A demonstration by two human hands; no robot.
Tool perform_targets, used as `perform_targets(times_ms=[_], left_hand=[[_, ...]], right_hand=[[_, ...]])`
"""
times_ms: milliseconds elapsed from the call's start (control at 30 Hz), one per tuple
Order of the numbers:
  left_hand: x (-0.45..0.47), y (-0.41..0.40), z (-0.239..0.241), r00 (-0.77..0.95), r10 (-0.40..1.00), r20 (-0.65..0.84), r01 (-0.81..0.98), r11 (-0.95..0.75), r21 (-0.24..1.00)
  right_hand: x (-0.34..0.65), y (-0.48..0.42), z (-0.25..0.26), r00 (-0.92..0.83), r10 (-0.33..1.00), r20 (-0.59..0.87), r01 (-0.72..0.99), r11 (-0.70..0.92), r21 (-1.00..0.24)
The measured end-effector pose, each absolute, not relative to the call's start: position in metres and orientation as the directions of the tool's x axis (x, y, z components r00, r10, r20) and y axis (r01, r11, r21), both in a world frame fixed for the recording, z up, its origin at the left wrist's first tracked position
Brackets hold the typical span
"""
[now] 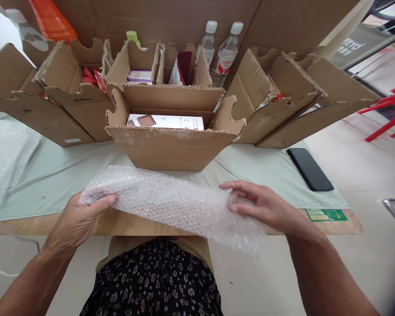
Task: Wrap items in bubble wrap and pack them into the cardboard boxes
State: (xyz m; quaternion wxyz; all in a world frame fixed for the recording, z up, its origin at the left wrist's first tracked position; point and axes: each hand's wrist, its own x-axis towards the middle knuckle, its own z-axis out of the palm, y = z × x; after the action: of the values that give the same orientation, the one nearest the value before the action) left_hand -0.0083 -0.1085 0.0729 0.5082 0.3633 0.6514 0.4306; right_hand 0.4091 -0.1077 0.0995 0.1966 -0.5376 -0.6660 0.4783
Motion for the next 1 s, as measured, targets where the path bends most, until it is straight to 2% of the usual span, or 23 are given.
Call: perform_targets(times_ms=[167, 267, 333, 400, 533, 633, 733, 900, 1000], left_hand=[[-0.025, -0.11, 0.049, -0.111, 0.86, -0.498, 0.232, 0.51, 0.828], [-0.044, -0.118, 0.052, -0.168, 0.843, -0.511, 0.321, 0.537, 0.78], [-0.054, -0.123, 0.058, -0.305, 0.878, -0.369, 0.395, 0.469, 0.79], [-0.056, -0.124, 0.065, -0.399, 0.9, -0.173, 0.483, 0.367, 0.795], [-0.028, -0.108, 0.069, -0.292, 0.956, 0.034, 0.606, 0.157, 0.779], [0.01, -0.08, 0.068, -0.173, 0.972, 0.162, 0.586, -0.03, 0.81], [0.043, -0.054, 0.065, -0.109, 0.969, 0.222, 0.499, -0.14, 0.856], [0.067, -0.046, 0.06, -0.1, 0.973, 0.209, 0.358, -0.161, 0.92], [0.068, -0.05, 0.061, -0.12, 0.971, 0.205, 0.341, -0.154, 0.928]], right_hand=[[0.408, -0.059, 0.066, -0.251, 0.934, -0.253, 0.611, -0.05, -0.79], [0.412, -0.066, 0.057, -0.175, 0.978, -0.111, 0.732, 0.054, -0.679], [0.419, -0.077, 0.059, -0.133, 0.991, 0.019, 0.806, 0.119, -0.579], [0.425, -0.087, 0.064, -0.089, 0.99, 0.111, 0.83, 0.135, -0.541], [0.414, -0.088, 0.071, -0.065, 0.984, 0.166, 0.782, 0.154, -0.604], [0.39, -0.071, 0.072, -0.085, 0.974, 0.209, 0.726, 0.204, -0.656], [0.37, -0.052, 0.068, -0.072, 0.973, 0.218, 0.708, 0.204, -0.677], [0.356, -0.034, 0.059, -0.028, 0.975, 0.22, 0.708, 0.175, -0.685], [0.35, -0.028, 0.058, -0.013, 0.969, 0.247, 0.69, 0.188, -0.699]])
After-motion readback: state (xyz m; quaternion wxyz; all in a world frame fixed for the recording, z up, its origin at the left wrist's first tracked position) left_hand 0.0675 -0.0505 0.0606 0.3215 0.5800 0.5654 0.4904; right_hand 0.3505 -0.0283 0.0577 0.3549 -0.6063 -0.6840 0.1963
